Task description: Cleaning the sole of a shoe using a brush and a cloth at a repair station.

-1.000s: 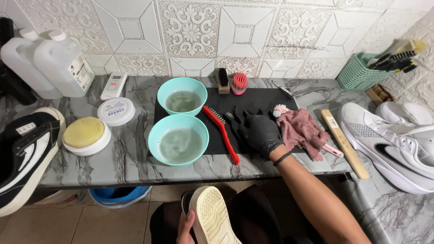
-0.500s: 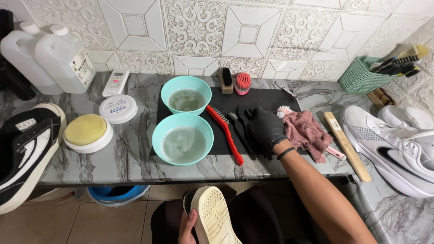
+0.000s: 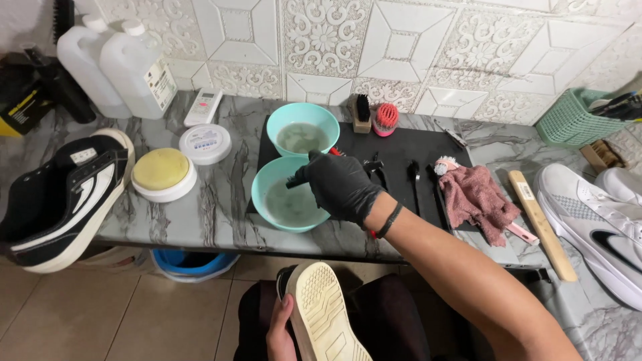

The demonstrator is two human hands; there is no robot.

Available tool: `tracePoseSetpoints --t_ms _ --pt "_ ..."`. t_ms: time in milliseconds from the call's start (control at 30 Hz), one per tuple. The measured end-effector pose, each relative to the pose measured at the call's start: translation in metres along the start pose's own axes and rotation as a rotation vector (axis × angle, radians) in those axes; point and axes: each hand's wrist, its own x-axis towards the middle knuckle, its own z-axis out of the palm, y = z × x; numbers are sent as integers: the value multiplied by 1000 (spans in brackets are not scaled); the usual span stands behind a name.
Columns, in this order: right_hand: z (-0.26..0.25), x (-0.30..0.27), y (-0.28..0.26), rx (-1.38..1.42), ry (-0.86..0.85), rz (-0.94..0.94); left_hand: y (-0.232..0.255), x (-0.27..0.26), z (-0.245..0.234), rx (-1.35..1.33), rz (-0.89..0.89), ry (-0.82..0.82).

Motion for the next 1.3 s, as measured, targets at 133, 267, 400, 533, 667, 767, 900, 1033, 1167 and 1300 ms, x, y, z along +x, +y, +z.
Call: tracePoseSetpoints --t_ms 133,267,400,533,667,767,900,1033,1167,1300 --pt "29 -6 3 -209 73 -128 -44 53 -73 143 431 -87" --pt "-11 -73 -6 316 358 -168 11 -15 -9 3 225 -30" --pt "-5 -153 -17 669 412 -24 12 -41 3 2 291 -32" --pt "-6 -215 -58 670 547 -36 -12 -16 -25 91 358 -126" --pt "2 -247 -78 650 622 -200 0 -85 14 -35 372 -55" --pt "-14 -274 -54 515 331 -11 20 -122 35 27 60 91" --pt "-20 -286 -64 432 556 -200 2 -118 11 151 340 -9" --pt "-32 -290 -17 408 198 83 5 -107 -13 122 190 -49" --pt "-60 -278 -12 -138 275 -130 15 -120 -3 183 138 -76" --pt "-79 -249 -32 97 596 -199 11 -126 7 86 82 -3"
